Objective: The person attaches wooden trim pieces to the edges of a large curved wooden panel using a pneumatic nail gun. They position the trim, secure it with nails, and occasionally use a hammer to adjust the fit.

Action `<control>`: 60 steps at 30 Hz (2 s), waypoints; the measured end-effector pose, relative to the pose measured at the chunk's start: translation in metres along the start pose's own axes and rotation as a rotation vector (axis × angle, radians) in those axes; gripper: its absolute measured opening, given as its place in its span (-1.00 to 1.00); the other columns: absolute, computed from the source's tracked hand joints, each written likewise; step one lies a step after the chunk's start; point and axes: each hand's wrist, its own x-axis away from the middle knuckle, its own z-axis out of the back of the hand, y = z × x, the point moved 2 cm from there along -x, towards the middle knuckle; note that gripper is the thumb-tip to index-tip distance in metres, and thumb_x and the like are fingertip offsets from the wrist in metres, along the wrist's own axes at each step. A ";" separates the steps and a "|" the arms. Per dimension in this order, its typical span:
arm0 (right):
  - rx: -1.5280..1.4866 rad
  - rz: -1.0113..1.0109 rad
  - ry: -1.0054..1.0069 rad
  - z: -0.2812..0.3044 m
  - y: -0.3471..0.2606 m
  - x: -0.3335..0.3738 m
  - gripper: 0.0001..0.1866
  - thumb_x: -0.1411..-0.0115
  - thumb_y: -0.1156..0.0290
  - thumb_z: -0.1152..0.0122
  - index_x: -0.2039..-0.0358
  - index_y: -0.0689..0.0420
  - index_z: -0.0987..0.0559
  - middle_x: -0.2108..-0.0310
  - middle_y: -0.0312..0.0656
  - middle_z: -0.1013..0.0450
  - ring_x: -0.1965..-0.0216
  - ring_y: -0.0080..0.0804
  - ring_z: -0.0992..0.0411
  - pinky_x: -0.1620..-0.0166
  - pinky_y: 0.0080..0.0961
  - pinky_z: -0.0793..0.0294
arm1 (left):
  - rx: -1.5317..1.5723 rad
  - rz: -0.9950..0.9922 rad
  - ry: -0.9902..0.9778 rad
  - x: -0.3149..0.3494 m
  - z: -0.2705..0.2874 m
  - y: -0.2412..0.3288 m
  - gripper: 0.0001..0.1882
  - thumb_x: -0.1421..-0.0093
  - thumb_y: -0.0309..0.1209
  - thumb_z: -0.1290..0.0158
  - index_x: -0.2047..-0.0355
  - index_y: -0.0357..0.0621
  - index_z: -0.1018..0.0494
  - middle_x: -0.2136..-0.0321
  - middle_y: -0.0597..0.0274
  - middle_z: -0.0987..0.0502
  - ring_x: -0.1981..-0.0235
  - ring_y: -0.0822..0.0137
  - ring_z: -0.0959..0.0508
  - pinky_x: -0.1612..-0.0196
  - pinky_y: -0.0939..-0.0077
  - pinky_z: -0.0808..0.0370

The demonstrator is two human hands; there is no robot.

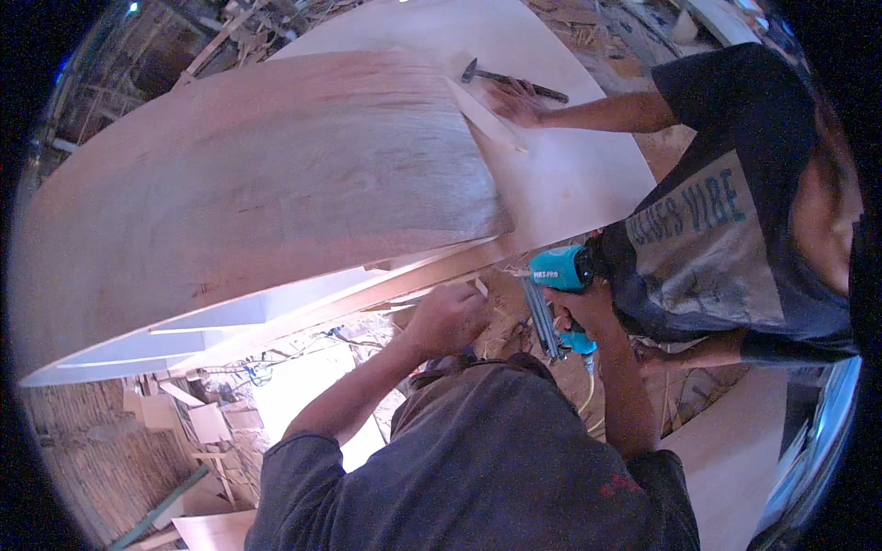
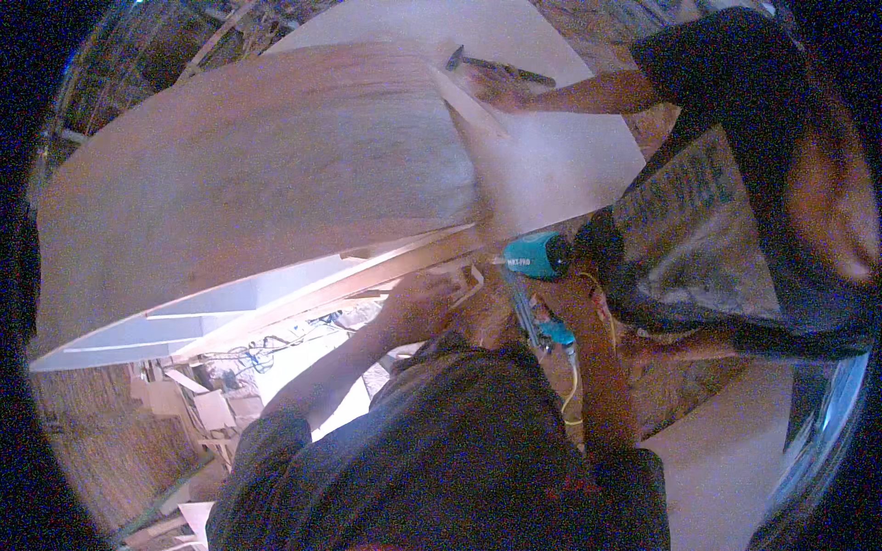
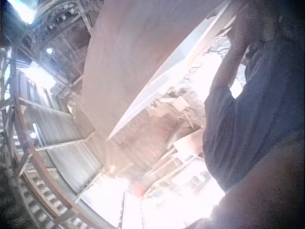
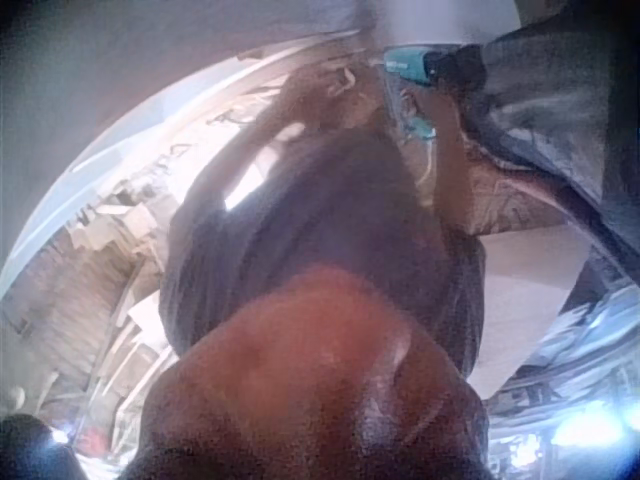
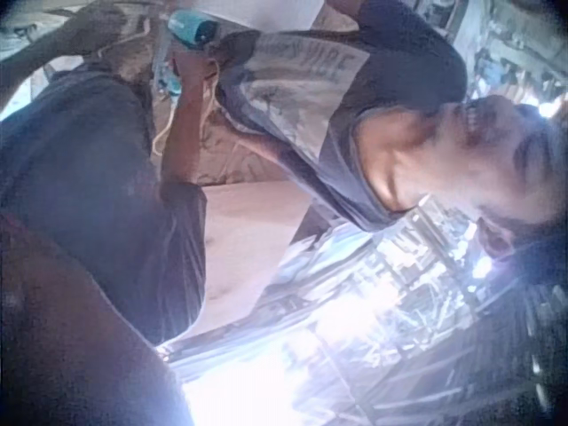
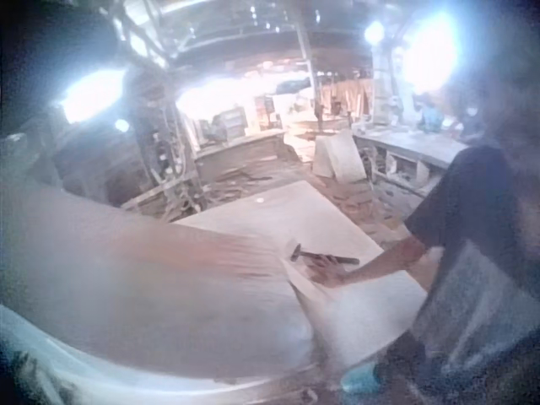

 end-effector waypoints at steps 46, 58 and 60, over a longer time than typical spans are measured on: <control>0.291 0.039 -0.048 -0.154 0.060 0.185 -0.79 -0.14 0.44 -0.46 0.38 0.21 -0.55 0.61 -0.30 -0.42 0.69 -0.53 -0.36 0.63 -0.46 -0.31 | 1.748 -1.247 0.255 0.335 0.154 0.214 0.08 -0.09 0.30 -0.18 -0.38 -0.26 -0.20 -0.27 -0.54 -0.20 -0.32 -0.45 -0.21 -0.34 -0.37 -0.08; 0.327 0.064 -0.039 -0.138 0.094 0.205 -0.73 -0.14 0.38 -0.46 0.56 0.15 -0.51 0.69 -0.33 -0.37 0.70 -0.58 -0.33 0.61 -0.48 -0.27 | 1.706 -1.588 0.491 0.321 0.120 0.246 0.08 -0.18 0.41 0.03 -0.26 -0.48 -0.33 -0.36 -0.69 0.13 -0.40 -0.62 0.12 -0.32 -0.51 0.02; 0.341 0.039 -0.056 -0.140 0.100 0.200 -0.73 -0.14 0.38 -0.46 0.55 0.16 -0.51 0.70 -0.33 -0.36 0.70 -0.57 -0.33 0.61 -0.48 -0.27 | 1.867 -1.665 0.616 0.313 0.113 0.261 0.06 -0.18 0.39 0.02 -0.25 -0.46 -0.35 -0.33 -0.71 0.05 -0.40 -0.61 0.11 -0.31 -0.49 -0.02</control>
